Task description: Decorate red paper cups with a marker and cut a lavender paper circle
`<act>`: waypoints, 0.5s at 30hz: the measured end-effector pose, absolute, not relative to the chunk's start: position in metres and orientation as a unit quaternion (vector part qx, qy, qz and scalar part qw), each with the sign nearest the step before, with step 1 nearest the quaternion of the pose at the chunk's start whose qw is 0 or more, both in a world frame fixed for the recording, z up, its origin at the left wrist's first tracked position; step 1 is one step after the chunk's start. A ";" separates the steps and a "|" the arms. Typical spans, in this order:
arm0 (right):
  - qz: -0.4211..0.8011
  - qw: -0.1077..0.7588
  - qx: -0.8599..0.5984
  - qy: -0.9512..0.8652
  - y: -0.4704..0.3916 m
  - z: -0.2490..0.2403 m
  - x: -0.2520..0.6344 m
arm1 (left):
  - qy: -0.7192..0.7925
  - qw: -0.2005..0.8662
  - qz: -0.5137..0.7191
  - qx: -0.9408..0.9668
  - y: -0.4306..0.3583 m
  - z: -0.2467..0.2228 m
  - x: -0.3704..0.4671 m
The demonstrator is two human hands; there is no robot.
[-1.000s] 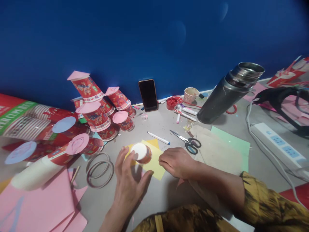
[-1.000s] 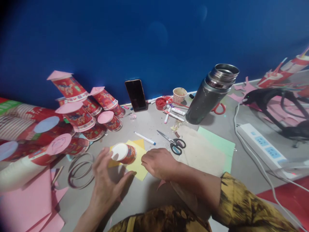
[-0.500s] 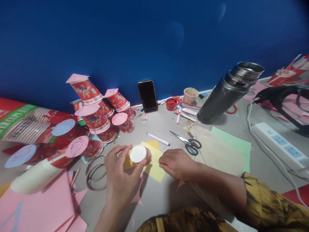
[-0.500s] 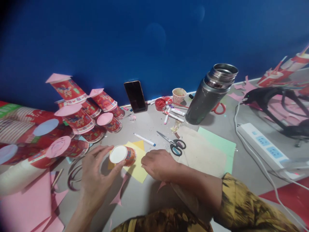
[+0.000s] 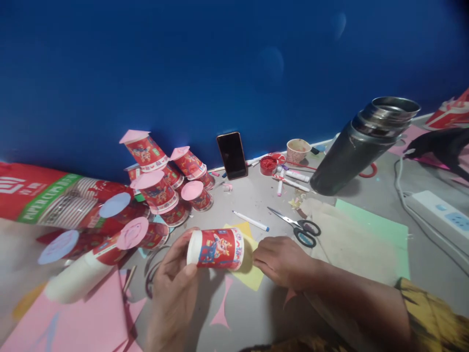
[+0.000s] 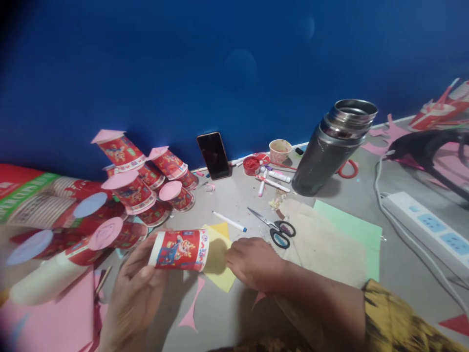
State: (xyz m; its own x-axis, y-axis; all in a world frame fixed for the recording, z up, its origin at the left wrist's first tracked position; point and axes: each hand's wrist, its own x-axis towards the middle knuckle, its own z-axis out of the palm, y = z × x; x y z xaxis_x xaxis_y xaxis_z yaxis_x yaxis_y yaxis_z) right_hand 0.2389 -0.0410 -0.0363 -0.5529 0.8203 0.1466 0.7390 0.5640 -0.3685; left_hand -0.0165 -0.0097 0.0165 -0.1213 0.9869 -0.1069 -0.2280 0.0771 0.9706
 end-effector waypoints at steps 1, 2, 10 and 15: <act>0.135 0.154 -0.450 -0.869 -0.041 -0.036 0.239 | 0.495 0.531 0.564 0.393 -0.010 0.017 -0.017; 0.137 0.153 -0.451 -0.868 -0.041 -0.036 0.239 | 0.497 0.518 0.567 0.405 -0.011 0.018 -0.018; 0.149 0.135 -0.458 -0.866 -0.040 -0.033 0.239 | 0.460 0.499 0.559 0.477 -0.012 0.019 -0.020; 0.149 0.129 -0.454 -0.869 -0.040 -0.028 0.240 | 0.479 0.208 0.472 0.711 -0.010 0.015 -0.013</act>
State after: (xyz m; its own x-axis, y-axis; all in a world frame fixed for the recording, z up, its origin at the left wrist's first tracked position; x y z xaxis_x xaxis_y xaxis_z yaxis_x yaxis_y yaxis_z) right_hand 0.2398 -0.0398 -0.0281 -0.5543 0.8275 0.0894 0.7507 0.5434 -0.3757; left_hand -0.0129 -0.0097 0.0146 0.0966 0.8767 0.4713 0.4844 -0.4551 0.7472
